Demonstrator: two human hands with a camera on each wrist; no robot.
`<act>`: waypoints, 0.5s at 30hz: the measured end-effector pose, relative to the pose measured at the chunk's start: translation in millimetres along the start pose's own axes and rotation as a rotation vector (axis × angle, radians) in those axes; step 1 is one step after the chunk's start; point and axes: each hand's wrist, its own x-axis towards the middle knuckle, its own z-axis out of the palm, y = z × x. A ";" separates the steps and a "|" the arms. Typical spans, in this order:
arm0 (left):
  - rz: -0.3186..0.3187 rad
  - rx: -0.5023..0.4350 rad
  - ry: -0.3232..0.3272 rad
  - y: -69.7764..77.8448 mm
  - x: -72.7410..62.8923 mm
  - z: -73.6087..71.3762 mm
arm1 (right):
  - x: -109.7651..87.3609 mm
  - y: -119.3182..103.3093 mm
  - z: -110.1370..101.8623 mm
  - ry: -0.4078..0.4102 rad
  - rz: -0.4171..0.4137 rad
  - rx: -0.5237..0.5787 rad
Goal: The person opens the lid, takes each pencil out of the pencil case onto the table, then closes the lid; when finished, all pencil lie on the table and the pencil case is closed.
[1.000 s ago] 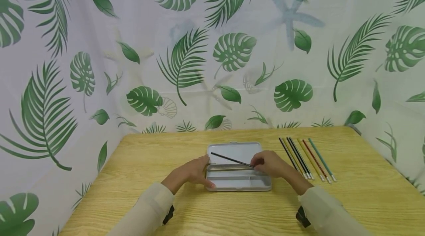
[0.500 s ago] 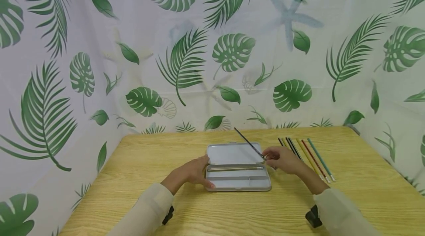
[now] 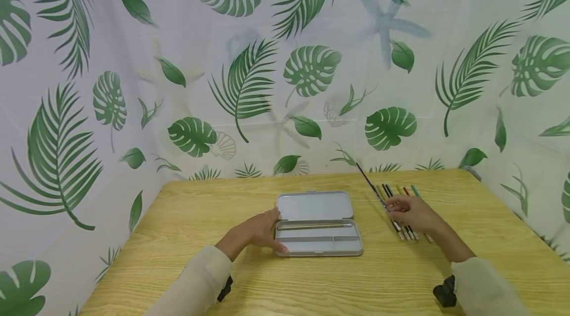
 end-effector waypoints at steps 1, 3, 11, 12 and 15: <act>0.000 0.000 0.000 0.0 -0.1 -0.1 | -2.7 2.9 -3.3 0.007 0.019 0.005; -0.001 0.001 -0.001 -0.2 -0.2 -0.3 | -7.8 8.8 -9.7 0.022 0.053 0.015; 0.012 0.003 0.005 -0.6 -1.5 -0.7 | -23.6 30.8 -30.7 0.098 0.168 0.004; 0.012 -0.002 0.004 -0.6 -1.4 -0.7 | -25.2 33.2 -33.3 0.110 0.176 -0.008; 0.013 -0.011 0.004 -0.7 -1.0 -0.5 | -29.5 38.6 -40.8 0.136 0.204 -0.029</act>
